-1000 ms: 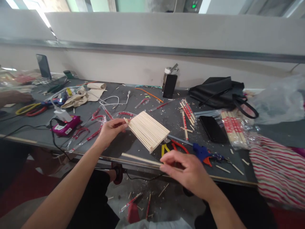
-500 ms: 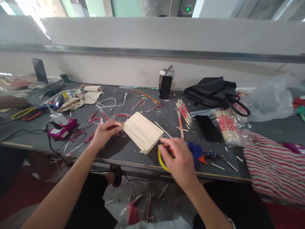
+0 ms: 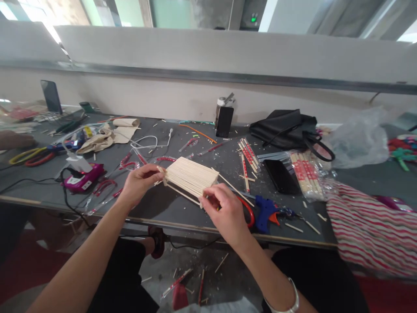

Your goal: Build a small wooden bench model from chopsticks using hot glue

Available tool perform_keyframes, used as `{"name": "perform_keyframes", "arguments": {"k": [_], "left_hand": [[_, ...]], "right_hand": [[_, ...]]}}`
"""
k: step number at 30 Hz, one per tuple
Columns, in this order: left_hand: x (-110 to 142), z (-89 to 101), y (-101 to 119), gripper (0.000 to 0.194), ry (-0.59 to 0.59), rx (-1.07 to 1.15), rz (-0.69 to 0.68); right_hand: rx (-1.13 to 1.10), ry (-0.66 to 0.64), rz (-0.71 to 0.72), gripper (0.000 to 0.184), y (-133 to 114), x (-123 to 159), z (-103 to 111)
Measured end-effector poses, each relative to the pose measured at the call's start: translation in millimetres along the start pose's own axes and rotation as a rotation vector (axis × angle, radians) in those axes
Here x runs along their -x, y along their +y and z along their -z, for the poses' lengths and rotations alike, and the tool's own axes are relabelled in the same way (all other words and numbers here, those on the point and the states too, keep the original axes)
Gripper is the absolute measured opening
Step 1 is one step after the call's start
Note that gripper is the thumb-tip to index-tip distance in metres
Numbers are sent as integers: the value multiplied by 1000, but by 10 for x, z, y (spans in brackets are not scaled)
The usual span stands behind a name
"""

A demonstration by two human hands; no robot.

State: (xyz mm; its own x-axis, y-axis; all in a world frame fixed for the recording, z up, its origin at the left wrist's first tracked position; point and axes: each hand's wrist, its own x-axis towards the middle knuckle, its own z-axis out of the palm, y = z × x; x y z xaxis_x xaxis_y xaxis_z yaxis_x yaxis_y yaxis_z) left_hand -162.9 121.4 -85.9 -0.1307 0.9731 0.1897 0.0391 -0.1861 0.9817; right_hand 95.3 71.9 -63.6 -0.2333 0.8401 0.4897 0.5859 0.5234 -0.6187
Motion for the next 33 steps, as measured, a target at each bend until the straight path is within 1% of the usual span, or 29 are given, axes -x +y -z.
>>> {"name": "perform_keyframes", "arguments": {"k": [4, 8, 10, 12, 13, 15, 16, 18, 21, 22, 23, 25, 27, 28, 29, 30, 31, 32, 33], "left_hand": [[93, 20, 11, 16, -9, -5, 15], [167, 19, -5, 22, -30, -31, 16], [183, 14, -13, 24, -45, -26, 24], [193, -2, -20, 25, -43, 9, 42], [198, -14, -22, 24, -44, 29, 53], [210, -45, -23, 23, -53, 64, 67], [218, -62, -23, 22, -59, 77, 70], [233, -98, -19, 22, -73, 91, 72], [245, -144, -15, 22, -93, 90, 74], [243, -157, -14, 23, -103, 90, 73], [240, -167, -14, 23, -113, 94, 73], [228, -178, -8, 27, -149, 99, 76], [217, -173, 13, 31, -180, 57, 66], [215, -164, 32, 32, -175, 0, 49], [216, -150, 56, 31, -141, -81, 30], [221, -134, 84, 27, -89, -172, 20], [232, -118, 115, 21, -47, -253, 38], [247, -105, 147, 15, -35, -309, 95], [267, -98, 177, 11, -75, -326, 189]], "right_hand": [[-30, -48, -54, 5, 69, 59, -14], [-30, -57, -46, 4, 126, 152, -12], [-14, -113, -37, 7, 116, 162, 72], [4, -183, -40, 14, 66, 123, 210], [6, -193, -51, 16, 26, 81, 285], [-2, -168, -90, 15, -79, -55, 401], [-3, -158, -79, 16, -137, -147, 426], [5, -207, -15, 16, -246, -362, 390], [-51, -430, 125, 24, -344, -701, 152], [-53, -514, 163, 30, -358, -801, 48], [-45, -569, 196, 35, -365, -890, -55], [-24, -674, 277, 32, -372, -1033, -229], [-23, -737, 334, 23, -382, -1142, -320], [-24, -761, 346, 22, -385, -1189, -326], [-20, -776, 346, 23, -381, -1234, -304], [-3, -775, 338, 27, -365, -1276, -257], [27, -756, 319, 33, -330, -1314, -191], [69, -717, 281, 38, -273, -1345, -111], [123, -655, 226, 41, -193, -1366, -27]]}}
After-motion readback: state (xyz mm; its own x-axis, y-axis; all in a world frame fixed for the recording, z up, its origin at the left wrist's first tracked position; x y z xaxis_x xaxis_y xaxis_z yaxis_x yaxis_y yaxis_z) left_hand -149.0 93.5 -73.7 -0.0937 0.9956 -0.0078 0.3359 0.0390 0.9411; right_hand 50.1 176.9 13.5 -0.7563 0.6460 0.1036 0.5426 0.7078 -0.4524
